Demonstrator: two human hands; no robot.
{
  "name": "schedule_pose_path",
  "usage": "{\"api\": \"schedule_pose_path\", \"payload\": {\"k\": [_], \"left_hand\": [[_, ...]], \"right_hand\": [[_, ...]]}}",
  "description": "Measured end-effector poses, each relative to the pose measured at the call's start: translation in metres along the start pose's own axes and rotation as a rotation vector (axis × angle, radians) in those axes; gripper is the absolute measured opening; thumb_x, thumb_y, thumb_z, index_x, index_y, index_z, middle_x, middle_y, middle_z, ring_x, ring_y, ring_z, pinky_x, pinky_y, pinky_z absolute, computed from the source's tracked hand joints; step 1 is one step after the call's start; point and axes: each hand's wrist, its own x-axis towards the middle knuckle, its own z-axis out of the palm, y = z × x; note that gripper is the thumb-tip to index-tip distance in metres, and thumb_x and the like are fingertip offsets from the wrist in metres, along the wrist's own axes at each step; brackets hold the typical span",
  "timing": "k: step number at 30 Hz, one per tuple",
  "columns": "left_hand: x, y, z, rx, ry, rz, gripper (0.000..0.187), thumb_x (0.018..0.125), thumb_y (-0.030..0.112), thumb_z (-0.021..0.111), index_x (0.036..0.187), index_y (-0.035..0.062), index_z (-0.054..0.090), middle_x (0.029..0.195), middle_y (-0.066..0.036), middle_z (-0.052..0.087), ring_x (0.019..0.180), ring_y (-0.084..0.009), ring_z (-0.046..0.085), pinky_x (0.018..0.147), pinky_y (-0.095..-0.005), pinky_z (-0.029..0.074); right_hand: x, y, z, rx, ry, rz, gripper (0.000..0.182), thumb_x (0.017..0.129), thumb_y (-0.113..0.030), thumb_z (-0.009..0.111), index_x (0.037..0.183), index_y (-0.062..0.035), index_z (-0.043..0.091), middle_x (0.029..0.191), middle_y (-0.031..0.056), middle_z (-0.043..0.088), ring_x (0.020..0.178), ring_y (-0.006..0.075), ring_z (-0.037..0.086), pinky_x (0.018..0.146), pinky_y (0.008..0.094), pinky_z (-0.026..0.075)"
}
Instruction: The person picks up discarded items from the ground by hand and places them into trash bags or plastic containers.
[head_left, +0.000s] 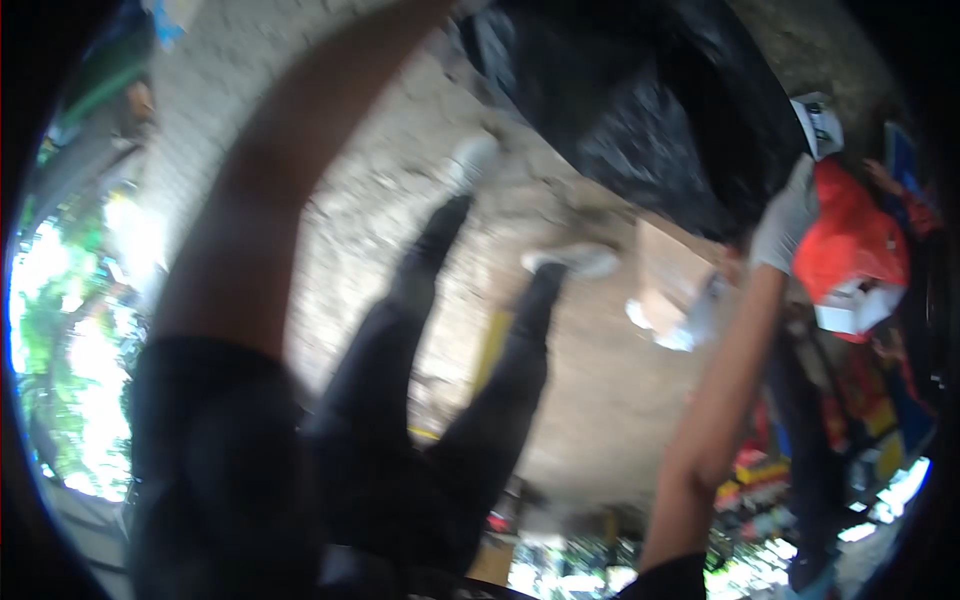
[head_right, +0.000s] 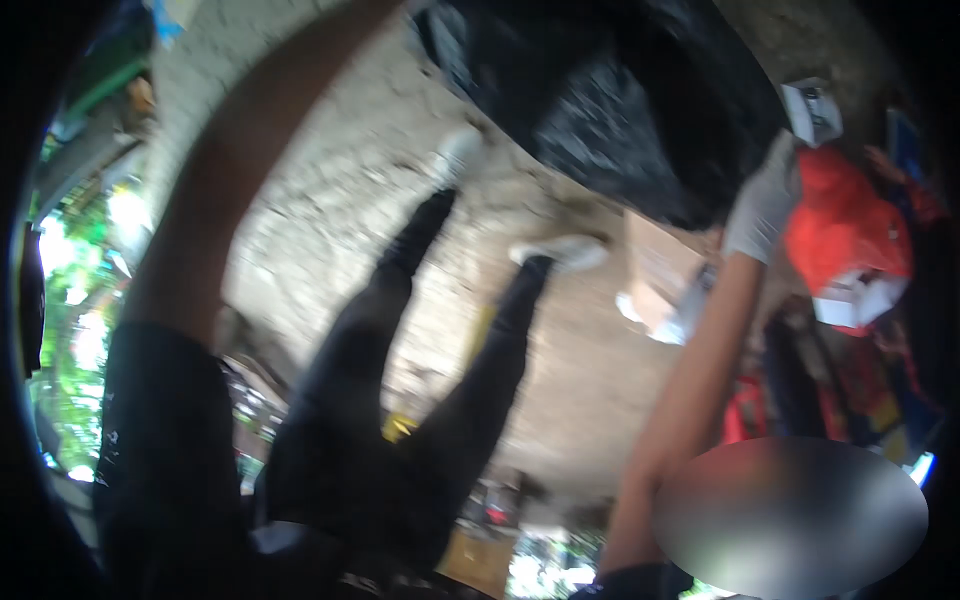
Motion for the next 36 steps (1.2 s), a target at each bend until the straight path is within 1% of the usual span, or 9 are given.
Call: {"api": "schedule_pose_path", "payload": {"k": [9, 15, 18, 20, 23, 26, 29, 33, 36], "left_hand": [[-0.011, -0.05, -0.103, -0.399, 0.168, 0.062, 0.033, 0.103, 0.017, 0.06, 0.134, 0.007, 0.062, 0.125, -0.009, 0.068, 0.115, -0.0242, 0.066, 0.099, -0.0409, 0.054], [-0.047, 0.076, -0.066, -0.435, -0.144, 0.167, 0.04, 0.106, 0.024, 0.061, 0.142, 0.007, 0.055, 0.133, -0.009, 0.065, 0.121, -0.0275, 0.065, 0.104, -0.0431, 0.054], [-0.06, 0.105, -0.037, -0.482, -0.182, 0.221, 0.046, 0.106, 0.025, 0.062, 0.146, 0.0042, 0.052, 0.137, -0.011, 0.063, 0.122, -0.0282, 0.064, 0.105, -0.0438, 0.054], [-0.069, 0.118, -0.021, -0.49, -0.224, 0.233, 0.05, 0.108, 0.033, 0.058, 0.148, 0.0035, 0.052, 0.141, -0.013, 0.064, 0.125, -0.0304, 0.064, 0.11, -0.0458, 0.05], [-0.106, 0.147, 0.009, -0.515, -0.219, 0.344, 0.044, 0.109, 0.031, 0.056, 0.146, 0.007, 0.055, 0.13, -0.013, 0.069, 0.12, -0.0291, 0.067, 0.105, -0.0446, 0.054], [-0.106, 0.155, 0.019, -0.494, -0.303, 0.302, 0.048, 0.108, 0.026, 0.057, 0.151, 0.0066, 0.047, 0.137, -0.013, 0.064, 0.122, -0.0288, 0.066, 0.106, -0.0445, 0.055], [-0.079, 0.137, 0.056, -0.312, -0.175, 0.274, 0.044, 0.104, 0.016, 0.063, 0.147, 0.0067, 0.056, 0.131, -0.007, 0.065, 0.112, -0.016, 0.065, 0.093, -0.0298, 0.054], [-0.118, 0.19, 0.095, -0.355, -0.319, 0.531, 0.039, 0.101, 0.008, 0.061, 0.139, -0.0006, 0.061, 0.12, -0.007, 0.07, 0.106, -0.0178, 0.063, 0.094, -0.0329, 0.05], [-0.097, 0.172, 0.118, -0.101, -0.283, 0.4, 0.029, 0.1, 0.015, 0.064, 0.124, 0.0006, 0.07, 0.109, -0.004, 0.072, 0.091, -0.0139, 0.063, 0.081, -0.0327, 0.052]], "right_hand": [[-0.003, 0.015, -0.013, 0.005, 0.28, -0.049, 0.05, 0.11, -0.037, 0.052, 0.133, 0.0053, 0.065, 0.131, 0.0284, 0.067, 0.124, 0.0369, 0.064, 0.101, 0.0391, 0.05], [0.079, -0.044, -0.079, -0.353, 0.49, -0.438, 0.046, 0.113, -0.028, 0.043, 0.14, 0.0047, 0.059, 0.133, 0.027, 0.066, 0.132, 0.0385, 0.057, 0.11, 0.0413, 0.043], [0.098, -0.086, -0.121, 0.253, 0.576, -0.071, 0.041, 0.112, -0.023, 0.042, 0.141, 0.0013, 0.059, 0.132, 0.03, 0.065, 0.129, 0.0415, 0.059, 0.108, 0.0424, 0.046], [0.153, -0.013, -0.192, -0.535, 0.725, -0.401, 0.043, 0.111, -0.03, 0.048, 0.134, 0.0029, 0.063, 0.126, 0.0224, 0.07, 0.114, 0.0343, 0.066, 0.098, 0.0413, 0.05], [0.1, -0.069, -0.238, -0.333, 0.804, -0.23, 0.042, 0.11, -0.028, 0.05, 0.136, 0.0038, 0.061, 0.119, 0.0135, 0.071, 0.103, 0.0255, 0.067, 0.09, 0.0362, 0.051], [0.037, -0.111, -0.243, 0.394, 0.784, -0.126, 0.038, 0.109, -0.022, 0.052, 0.138, 0.0019, 0.06, 0.116, 0.0101, 0.066, 0.1, 0.0178, 0.058, 0.09, 0.0307, 0.047], [0.01, -0.038, -0.262, 0.571, 0.769, -0.056, 0.052, 0.11, -0.038, 0.052, 0.146, -0.0011, 0.056, 0.134, 0.0086, 0.063, 0.117, 0.018, 0.059, 0.104, 0.0332, 0.044], [-0.067, -0.061, -0.266, 0.911, 0.736, 0.157, 0.064, 0.11, -0.05, 0.049, 0.151, -0.0018, 0.051, 0.145, 0.0093, 0.061, 0.132, 0.022, 0.058, 0.116, 0.0367, 0.041], [-0.115, -0.038, -0.27, 1.228, 0.675, 0.291, 0.068, 0.11, -0.053, 0.045, 0.153, 0.0001, 0.047, 0.152, 0.0119, 0.056, 0.137, 0.0264, 0.055, 0.12, 0.0382, 0.038]]}}
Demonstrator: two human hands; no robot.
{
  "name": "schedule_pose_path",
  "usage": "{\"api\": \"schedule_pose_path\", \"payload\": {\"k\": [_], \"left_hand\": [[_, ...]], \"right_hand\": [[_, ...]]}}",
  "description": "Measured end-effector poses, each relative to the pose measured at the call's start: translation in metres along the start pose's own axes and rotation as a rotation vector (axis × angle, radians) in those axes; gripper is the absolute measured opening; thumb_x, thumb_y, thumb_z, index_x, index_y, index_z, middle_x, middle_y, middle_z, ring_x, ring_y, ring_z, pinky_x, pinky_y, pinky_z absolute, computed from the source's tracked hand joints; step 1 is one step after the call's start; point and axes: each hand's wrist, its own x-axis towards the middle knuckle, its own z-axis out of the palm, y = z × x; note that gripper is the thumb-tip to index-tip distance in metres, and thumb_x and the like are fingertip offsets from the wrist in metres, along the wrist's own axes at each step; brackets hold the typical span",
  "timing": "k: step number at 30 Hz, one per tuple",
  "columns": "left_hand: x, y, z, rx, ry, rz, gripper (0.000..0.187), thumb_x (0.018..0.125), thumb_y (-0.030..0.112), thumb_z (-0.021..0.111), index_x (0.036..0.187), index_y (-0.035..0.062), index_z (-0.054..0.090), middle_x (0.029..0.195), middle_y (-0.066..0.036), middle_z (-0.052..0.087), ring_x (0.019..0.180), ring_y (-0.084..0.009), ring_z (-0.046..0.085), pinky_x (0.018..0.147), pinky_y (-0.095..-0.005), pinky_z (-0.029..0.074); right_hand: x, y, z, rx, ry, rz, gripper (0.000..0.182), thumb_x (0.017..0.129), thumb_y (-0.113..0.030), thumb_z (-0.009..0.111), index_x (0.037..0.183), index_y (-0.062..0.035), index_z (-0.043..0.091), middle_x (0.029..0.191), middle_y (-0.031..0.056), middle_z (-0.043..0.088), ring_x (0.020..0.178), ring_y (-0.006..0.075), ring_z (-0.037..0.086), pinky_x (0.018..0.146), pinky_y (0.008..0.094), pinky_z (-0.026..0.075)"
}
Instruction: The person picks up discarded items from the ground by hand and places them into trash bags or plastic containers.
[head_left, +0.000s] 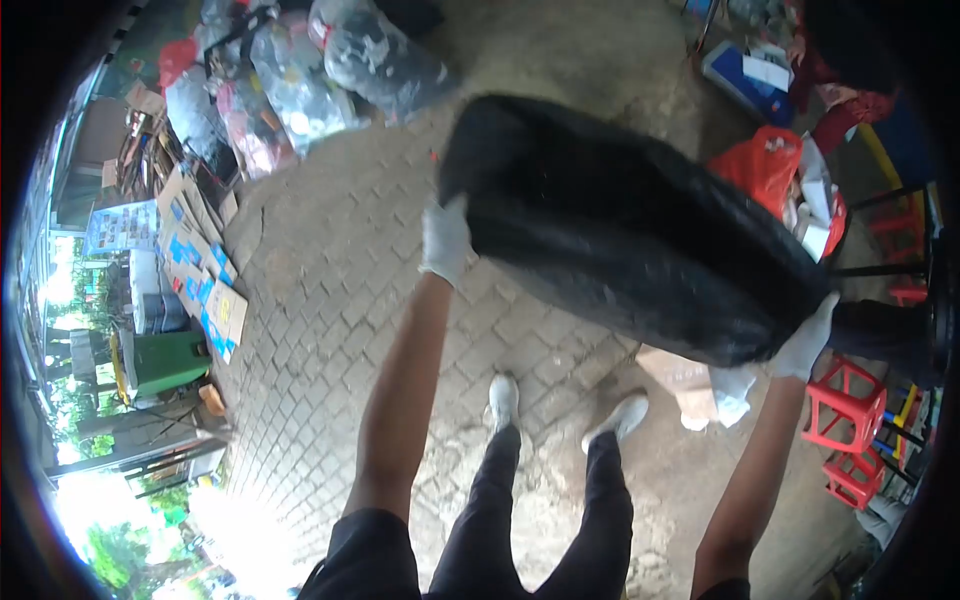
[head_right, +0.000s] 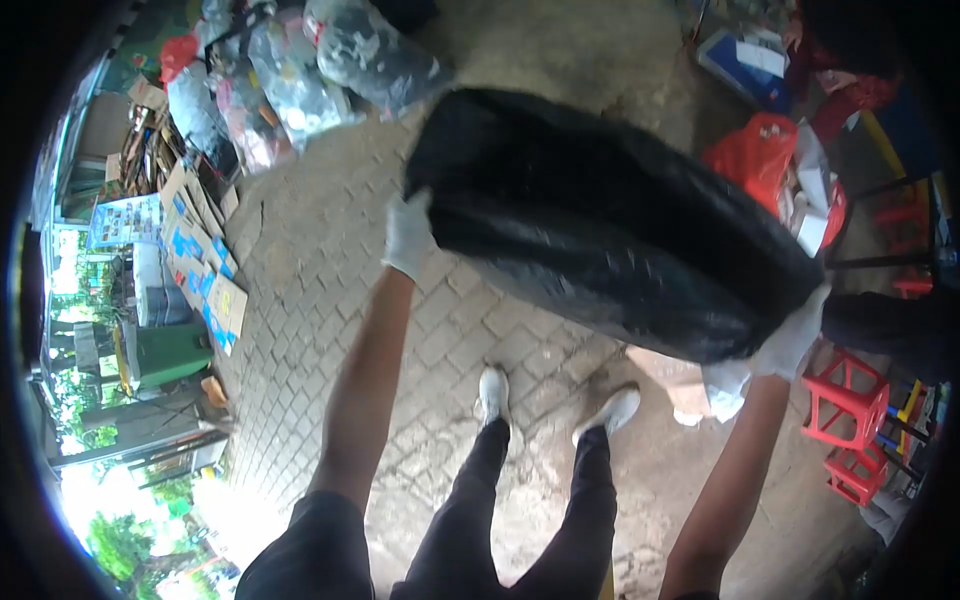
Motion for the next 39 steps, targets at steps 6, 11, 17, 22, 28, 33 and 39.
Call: {"api": "schedule_pose_path", "payload": {"k": [6, 11, 17, 22, 28, 33, 39], "left_hand": [[-0.031, 0.021, 0.023, 0.612, -0.312, 0.112, 0.065, 0.096, 0.039, 0.072, 0.137, -0.0089, 0.055, 0.128, -0.033, 0.066, 0.124, -0.0422, 0.063, 0.101, -0.0453, 0.049], [-0.078, 0.088, -0.055, 0.485, -0.502, 0.066, 0.088, 0.096, 0.042, 0.073, 0.157, -0.0059, 0.033, 0.154, -0.029, 0.049, 0.145, -0.0369, 0.047, 0.123, -0.0397, 0.032], [-0.121, 0.124, -0.219, 0.884, -0.297, -0.216, 0.079, 0.099, 0.045, 0.067, 0.155, -0.0044, 0.041, 0.154, -0.024, 0.052, 0.145, -0.0336, 0.047, 0.12, -0.0397, 0.037], [-0.19, 0.198, -0.323, 0.654, 0.01, -0.086, 0.076, 0.098, 0.049, 0.067, 0.15, -0.0032, 0.049, 0.149, -0.024, 0.057, 0.141, -0.0334, 0.052, 0.116, -0.0391, 0.041], [-0.353, 0.252, -0.374, 0.485, 0.347, -0.074, 0.065, 0.101, 0.044, 0.065, 0.144, -0.0033, 0.056, 0.144, -0.02, 0.061, 0.137, -0.0292, 0.055, 0.112, -0.0376, 0.043], [-0.481, 0.247, -0.396, 0.218, 0.626, -0.24, 0.061, 0.101, 0.042, 0.065, 0.141, -0.0034, 0.059, 0.132, -0.015, 0.068, 0.124, -0.0241, 0.06, 0.105, -0.0372, 0.046], [-0.64, 0.177, -0.439, 0.046, 0.872, -0.445, 0.068, 0.097, 0.053, 0.064, 0.147, 0.0085, 0.056, 0.141, -0.011, 0.062, 0.125, -0.0289, 0.059, 0.095, -0.0451, 0.047]], "right_hand": [[-0.024, 0.009, -0.089, -0.049, 0.041, -0.133, 0.08, 0.108, -0.06, 0.044, 0.156, 0.0039, 0.041, 0.158, 0.0147, 0.049, 0.14, 0.0304, 0.052, 0.122, 0.0428, 0.038], [-0.041, 0.041, -0.164, -0.032, 0.152, 0.077, 0.09, 0.103, -0.073, 0.036, 0.159, -0.0027, 0.04, 0.16, 0.0122, 0.049, 0.143, 0.0332, 0.049, 0.125, 0.0445, 0.034], [-0.056, 0.064, -0.205, -0.36, 0.392, 0.251, 0.093, 0.1, -0.076, 0.04, 0.159, -0.004, 0.04, 0.16, 0.0123, 0.048, 0.143, 0.0339, 0.05, 0.123, 0.0469, 0.036], [-0.031, 0.023, -0.146, -0.596, 0.526, 0.114, 0.085, 0.101, -0.067, 0.049, 0.154, -0.0015, 0.047, 0.154, 0.0163, 0.054, 0.137, 0.0324, 0.054, 0.118, 0.0481, 0.04], [0.041, -0.037, -0.081, -0.929, 0.324, -0.166, 0.081, 0.092, -0.06, 0.071, 0.14, 0.004, 0.057, 0.136, 0.0263, 0.064, 0.106, 0.0399, 0.069, 0.093, 0.0558, 0.055], [0.006, -0.069, 0.001, -1.663, 0.367, -0.613, 0.085, 0.093, -0.056, 0.065, 0.159, -0.0095, 0.038, 0.153, 0.0224, 0.05, 0.128, 0.0436, 0.059, 0.101, 0.0559, 0.052], [-0.118, -0.009, 0.103, -1.628, -0.45, -0.754, 0.074, 0.098, -0.03, 0.066, 0.157, 0.0035, 0.037, 0.159, 0.0309, 0.039, 0.149, 0.043, 0.038, 0.123, 0.0497, 0.034]]}}
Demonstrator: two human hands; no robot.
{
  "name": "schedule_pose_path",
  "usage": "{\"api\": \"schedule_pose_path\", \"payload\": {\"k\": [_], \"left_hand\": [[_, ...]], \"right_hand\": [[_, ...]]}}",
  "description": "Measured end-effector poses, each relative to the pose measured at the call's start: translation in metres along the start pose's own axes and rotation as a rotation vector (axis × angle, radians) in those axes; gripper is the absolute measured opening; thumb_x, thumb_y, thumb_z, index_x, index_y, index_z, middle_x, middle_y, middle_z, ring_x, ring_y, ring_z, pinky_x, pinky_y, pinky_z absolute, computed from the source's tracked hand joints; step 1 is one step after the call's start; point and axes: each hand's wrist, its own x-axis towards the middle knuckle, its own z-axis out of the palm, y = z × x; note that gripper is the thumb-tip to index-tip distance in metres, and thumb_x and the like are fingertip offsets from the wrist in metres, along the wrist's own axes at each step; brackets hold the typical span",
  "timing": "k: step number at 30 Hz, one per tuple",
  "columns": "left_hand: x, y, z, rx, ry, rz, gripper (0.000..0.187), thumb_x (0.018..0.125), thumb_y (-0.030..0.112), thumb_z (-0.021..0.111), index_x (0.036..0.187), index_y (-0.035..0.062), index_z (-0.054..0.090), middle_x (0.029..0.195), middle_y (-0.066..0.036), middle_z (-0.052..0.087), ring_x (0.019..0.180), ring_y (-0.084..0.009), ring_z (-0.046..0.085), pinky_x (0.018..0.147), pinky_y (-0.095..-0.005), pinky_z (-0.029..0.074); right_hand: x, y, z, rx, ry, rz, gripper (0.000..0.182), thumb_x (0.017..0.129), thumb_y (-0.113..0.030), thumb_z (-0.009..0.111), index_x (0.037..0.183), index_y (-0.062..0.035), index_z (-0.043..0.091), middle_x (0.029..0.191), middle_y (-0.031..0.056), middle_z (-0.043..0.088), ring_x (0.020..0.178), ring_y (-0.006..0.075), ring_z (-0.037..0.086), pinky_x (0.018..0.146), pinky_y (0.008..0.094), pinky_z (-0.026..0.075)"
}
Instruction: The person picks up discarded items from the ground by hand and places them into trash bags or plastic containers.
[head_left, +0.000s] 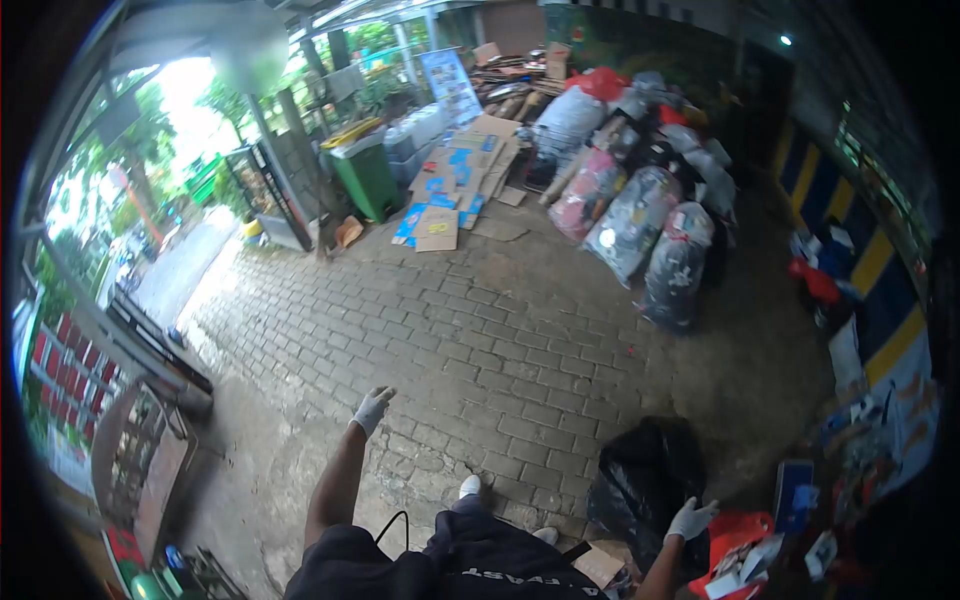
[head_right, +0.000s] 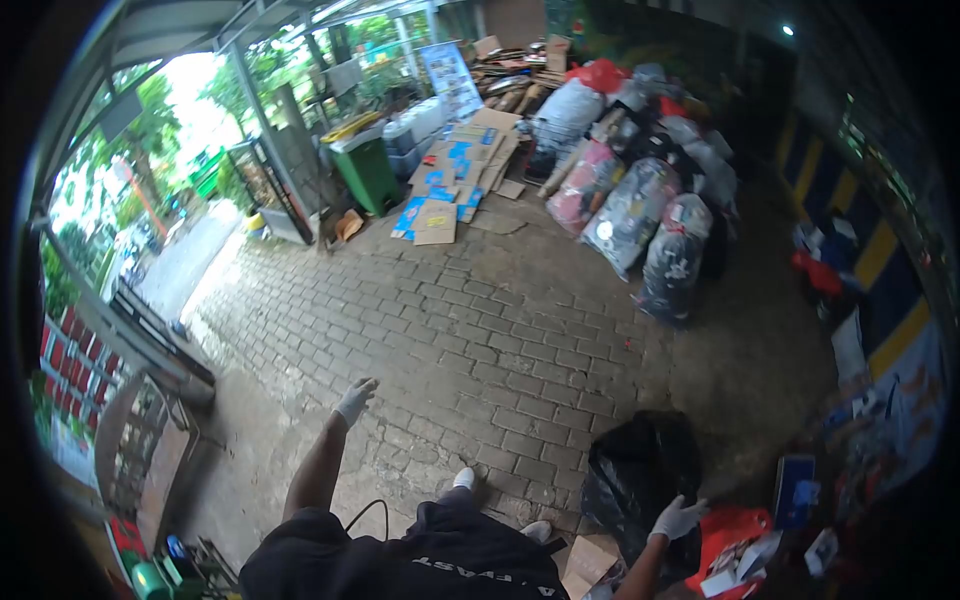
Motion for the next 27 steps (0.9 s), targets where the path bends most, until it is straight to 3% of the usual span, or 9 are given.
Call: {"api": "schedule_pose_path", "payload": {"k": [1, 5, 9, 11, 13, 16, 18, 27], "left_hand": [[0.001, -0.025, -0.022, -0.035, -0.003, -0.058, 0.067, 0.099, 0.056, 0.06, 0.15, 0.014, 0.054, 0.15, -0.009, 0.058, 0.134, -0.0328, 0.055, 0.102, -0.053, 0.044], [-0.018, -0.09, -0.094, -0.182, 0.132, -0.165, 0.067, 0.098, 0.056, 0.061, 0.149, 0.0139, 0.053, 0.149, -0.009, 0.059, 0.133, -0.0338, 0.056, 0.103, -0.0556, 0.043], [-0.04, -0.117, -0.168, -0.246, 0.219, -0.153, 0.067, 0.1, 0.055, 0.061, 0.15, 0.0106, 0.052, 0.149, -0.012, 0.058, 0.134, -0.0342, 0.056, 0.104, -0.0546, 0.045], [-0.048, -0.119, -0.214, -0.164, 0.289, -0.118, 0.06, 0.099, 0.05, 0.065, 0.142, 0.0076, 0.061, 0.137, -0.011, 0.067, 0.122, -0.0253, 0.063, 0.096, -0.0404, 0.049], [-0.046, -0.152, -0.266, -0.134, 0.345, -0.098, 0.059, 0.1, 0.046, 0.066, 0.142, 0.0046, 0.06, 0.137, -0.013, 0.067, 0.124, -0.0247, 0.062, 0.1, -0.039, 0.049], [-0.017, -0.188, -0.357, -0.143, 0.47, -0.042, 0.056, 0.102, 0.038, 0.067, 0.142, -0.0004, 0.06, 0.137, -0.015, 0.067, 0.128, -0.0241, 0.061, 0.107, -0.0365, 0.047], [-0.01, -0.201, -0.401, -0.169, 0.534, -0.062, 0.054, 0.102, 0.035, 0.067, 0.141, -0.0024, 0.06, 0.137, -0.016, 0.067, 0.129, -0.0241, 0.06, 0.11, -0.0354, 0.045], [0.106, -0.203, -0.521, -0.347, 0.576, -0.008, 0.059, 0.103, 0.039, 0.066, 0.147, -0.0009, 0.057, 0.147, -0.016, 0.062, 0.14, -0.0257, 0.054, 0.118, -0.0365, 0.039]], "right_hand": [[-0.012, -0.037, 0.008, 0.041, -0.07, -0.121, 0.074, 0.097, -0.027, 0.068, 0.156, 0.0049, 0.037, 0.159, 0.0308, 0.04, 0.151, 0.0427, 0.035, 0.125, 0.0492, 0.03], [-0.083, -0.184, 0.06, 0.27, -0.224, -0.524, 0.069, 0.094, -0.022, 0.071, 0.153, 0.0021, 0.042, 0.157, 0.029, 0.042, 0.149, 0.0431, 0.038, 0.125, 0.0487, 0.031], [-0.174, -0.332, 0.11, 0.416, -0.502, -0.759, 0.068, 0.096, -0.024, 0.07, 0.152, 0.0023, 0.042, 0.158, 0.0275, 0.042, 0.149, 0.0407, 0.038, 0.125, 0.0474, 0.03], [-0.216, -0.408, 0.152, 0.422, -0.562, -0.815, 0.066, 0.098, -0.025, 0.069, 0.152, 0.0018, 0.043, 0.159, 0.0268, 0.041, 0.15, 0.0402, 0.037, 0.125, 0.0468, 0.03], [-0.253, -0.474, 0.191, 0.406, -0.559, -0.936, 0.066, 0.098, -0.026, 0.068, 0.152, 0.0012, 0.044, 0.16, 0.0261, 0.041, 0.151, 0.0393, 0.036, 0.125, 0.0464, 0.029], [-0.317, -0.583, 0.208, 0.415, -0.658, -0.918, 0.063, 0.1, -0.025, 0.066, 0.153, 0.0017, 0.044, 0.157, 0.0261, 0.044, 0.148, 0.0374, 0.041, 0.123, 0.0454, 0.032], [-0.358, -0.647, 0.226, 0.483, -0.629, -1.015, 0.056, 0.1, -0.027, 0.066, 0.147, 0.0012, 0.052, 0.152, 0.0274, 0.05, 0.145, 0.0389, 0.045, 0.121, 0.0461, 0.035], [-0.562, -0.892, 0.307, 0.414, -0.808, -1.253, 0.045, 0.1, -0.025, 0.068, 0.136, 0.0009, 0.062, 0.144, 0.0225, 0.059, 0.138, 0.0357, 0.052, 0.118, 0.042, 0.039]]}}
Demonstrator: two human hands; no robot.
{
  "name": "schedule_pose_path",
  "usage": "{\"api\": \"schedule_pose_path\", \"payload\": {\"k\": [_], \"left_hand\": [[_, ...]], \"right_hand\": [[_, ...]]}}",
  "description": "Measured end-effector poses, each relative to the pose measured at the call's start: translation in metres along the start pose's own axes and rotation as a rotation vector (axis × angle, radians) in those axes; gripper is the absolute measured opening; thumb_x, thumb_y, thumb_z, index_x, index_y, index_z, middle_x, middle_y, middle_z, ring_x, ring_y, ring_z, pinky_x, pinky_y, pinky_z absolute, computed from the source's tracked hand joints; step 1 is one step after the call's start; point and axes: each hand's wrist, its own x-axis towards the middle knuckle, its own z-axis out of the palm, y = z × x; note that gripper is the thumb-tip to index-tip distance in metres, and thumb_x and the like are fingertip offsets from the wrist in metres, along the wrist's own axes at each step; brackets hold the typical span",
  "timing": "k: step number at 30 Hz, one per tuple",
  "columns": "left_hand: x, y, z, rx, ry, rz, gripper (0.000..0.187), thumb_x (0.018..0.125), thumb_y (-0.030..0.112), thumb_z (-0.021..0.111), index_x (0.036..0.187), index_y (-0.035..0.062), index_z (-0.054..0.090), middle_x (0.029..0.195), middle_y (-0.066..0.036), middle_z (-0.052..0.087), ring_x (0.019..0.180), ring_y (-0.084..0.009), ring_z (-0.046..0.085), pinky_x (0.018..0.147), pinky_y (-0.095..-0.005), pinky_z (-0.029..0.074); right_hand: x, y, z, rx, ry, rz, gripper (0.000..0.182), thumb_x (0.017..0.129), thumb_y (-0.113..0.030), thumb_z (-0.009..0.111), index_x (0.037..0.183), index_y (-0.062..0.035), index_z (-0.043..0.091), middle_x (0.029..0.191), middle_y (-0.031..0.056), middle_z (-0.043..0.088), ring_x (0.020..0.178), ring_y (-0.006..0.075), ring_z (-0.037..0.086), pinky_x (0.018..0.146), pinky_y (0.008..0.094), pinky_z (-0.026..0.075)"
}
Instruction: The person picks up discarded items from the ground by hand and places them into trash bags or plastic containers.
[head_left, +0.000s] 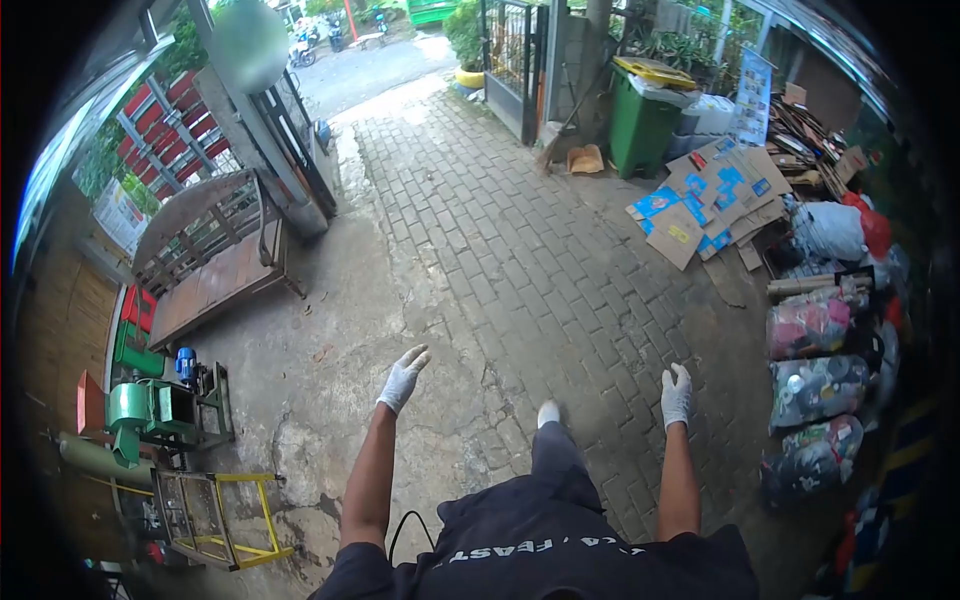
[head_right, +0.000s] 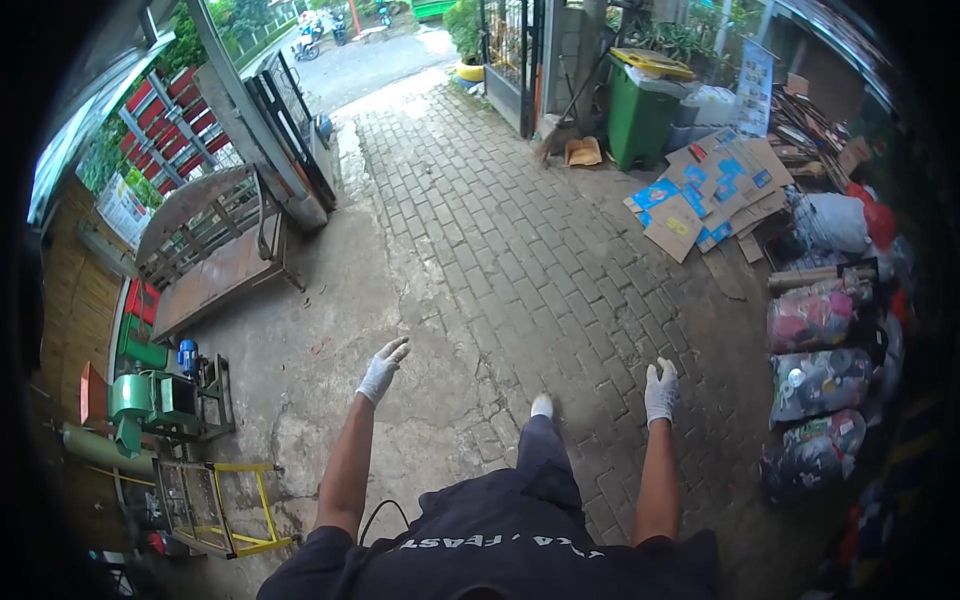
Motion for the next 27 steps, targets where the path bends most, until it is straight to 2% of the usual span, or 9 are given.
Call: {"api": "schedule_pose_path", "payload": {"k": [4, 5, 8, 10, 13, 17, 20, 23, 27], "left_hand": [[0.134, 0.016, -0.013, 0.011, -0.067, 0.076, 0.065, 0.104, 0.04, 0.065, 0.152, -0.0002, 0.05, 0.155, -0.016, 0.054, 0.144, -0.0255, 0.05, 0.119, -0.0373, 0.037], [0.174, 0.022, -0.02, 0.026, -0.066, 0.075, 0.069, 0.105, 0.039, 0.064, 0.157, 0.0002, 0.043, 0.157, -0.018, 0.051, 0.145, -0.0263, 0.048, 0.119, -0.0376, 0.038], [0.275, 0.071, -0.044, -0.124, 0.018, 0.055, 0.072, 0.105, 0.038, 0.063, 0.161, 0.0017, 0.037, 0.158, -0.022, 0.049, 0.145, -0.0278, 0.048, 0.119, -0.0377, 0.038], [0.333, 0.096, -0.073, -0.049, 0.041, 0.103, 0.074, 0.106, 0.037, 0.063, 0.164, 0.0039, 0.03, 0.158, -0.024, 0.047, 0.144, -0.0291, 0.049, 0.119, -0.0378, 0.038], [0.396, 0.154, -0.121, -0.12, 0.149, 0.1, 0.071, 0.108, 0.034, 0.059, 0.165, 0.0044, 0.029, 0.16, -0.02, 0.045, 0.148, -0.0263, 0.044, 0.122, -0.0372, 0.034], [0.475, 0.168, -0.196, -0.142, 0.227, 0.124, 0.072, 0.109, 0.037, 0.057, 0.164, 0.002, 0.028, 0.163, -0.019, 0.042, 0.152, -0.0258, 0.038, 0.125, -0.0374, 0.03], [0.559, 0.157, -0.258, 0.023, 0.304, 0.154, 0.078, 0.108, 0.046, 0.054, 0.165, 0.0011, 0.024, 0.167, -0.02, 0.036, 0.154, -0.0281, 0.035, 0.125, -0.0374, 0.03], [0.649, 0.14, -0.311, -0.015, 0.312, 0.156, 0.085, 0.108, 0.054, 0.048, 0.166, 0.0003, 0.018, 0.173, -0.018, 0.021, 0.16, -0.0265, 0.019, 0.128, -0.0355, 0.021], [0.8, 0.153, -0.379, -0.061, 0.249, 0.186, 0.091, 0.108, 0.059, 0.043, 0.167, 0.0012, 0.005, 0.176, -0.018, 0.006, 0.162, -0.0281, 0.009, 0.13, -0.0361, 0.014]], "right_hand": [[0.121, -0.099, 0.087, 0.145, -0.032, -0.083, 0.05, 0.1, -0.023, 0.068, 0.143, 0.0002, 0.056, 0.146, 0.0213, 0.058, 0.138, 0.0337, 0.052, 0.118, 0.0417, 0.039], [0.157, -0.107, 0.118, 0.147, -0.03, -0.132, 0.057, 0.101, -0.022, 0.068, 0.151, -0.0013, 0.049, 0.149, 0.0215, 0.056, 0.139, 0.033, 0.051, 0.118, 0.0416, 0.038], [0.25, -0.175, 0.198, 0.359, -0.043, -0.103, 0.059, 0.101, -0.02, 0.068, 0.153, -0.0012, 0.046, 0.151, 0.0233, 0.053, 0.139, 0.0351, 0.051, 0.118, 0.043, 0.038], [0.309, -0.223, 0.251, 0.424, -0.125, -0.02, 0.062, 0.102, -0.02, 0.067, 0.157, -0.005, 0.042, 0.152, 0.0258, 0.051, 0.139, 0.034, 0.052, 0.117, 0.0416, 0.04], [0.382, -0.332, 0.334, 0.472, -0.289, -0.065, 0.063, 0.102, -0.025, 0.068, 0.156, -0.0046, 0.044, 0.15, 0.025, 0.054, 0.134, 0.0332, 0.057, 0.113, 0.0429, 0.045], [0.442, -0.526, 0.438, 0.639, -0.489, -0.157, 0.066, 0.101, -0.03, 0.07, 0.157, -0.0052, 0.043, 0.151, 0.0241, 0.054, 0.14, 0.0338, 0.053, 0.115, 0.0429, 0.043], [0.49, -0.653, 0.535, 0.697, -0.593, -0.355, 0.074, 0.101, -0.039, 0.069, 0.16, -0.0057, 0.04, 0.157, 0.0229, 0.05, 0.146, 0.0354, 0.047, 0.119, 0.043, 0.04], [0.52, -0.755, 0.604, 0.511, -0.722, -0.56, 0.09, 0.098, -0.062, 0.062, 0.163, -0.0062, 0.032, 0.167, 0.0209, 0.036, 0.153, 0.0359, 0.036, 0.125, 0.0424, 0.031], [0.578, -0.846, 0.706, 0.467, -0.73, -0.61, 0.097, 0.098, -0.067, 0.058, 0.165, -0.0059, 0.026, 0.17, 0.0215, 0.028, 0.158, 0.0339, 0.027, 0.128, 0.0419, 0.025]]}}
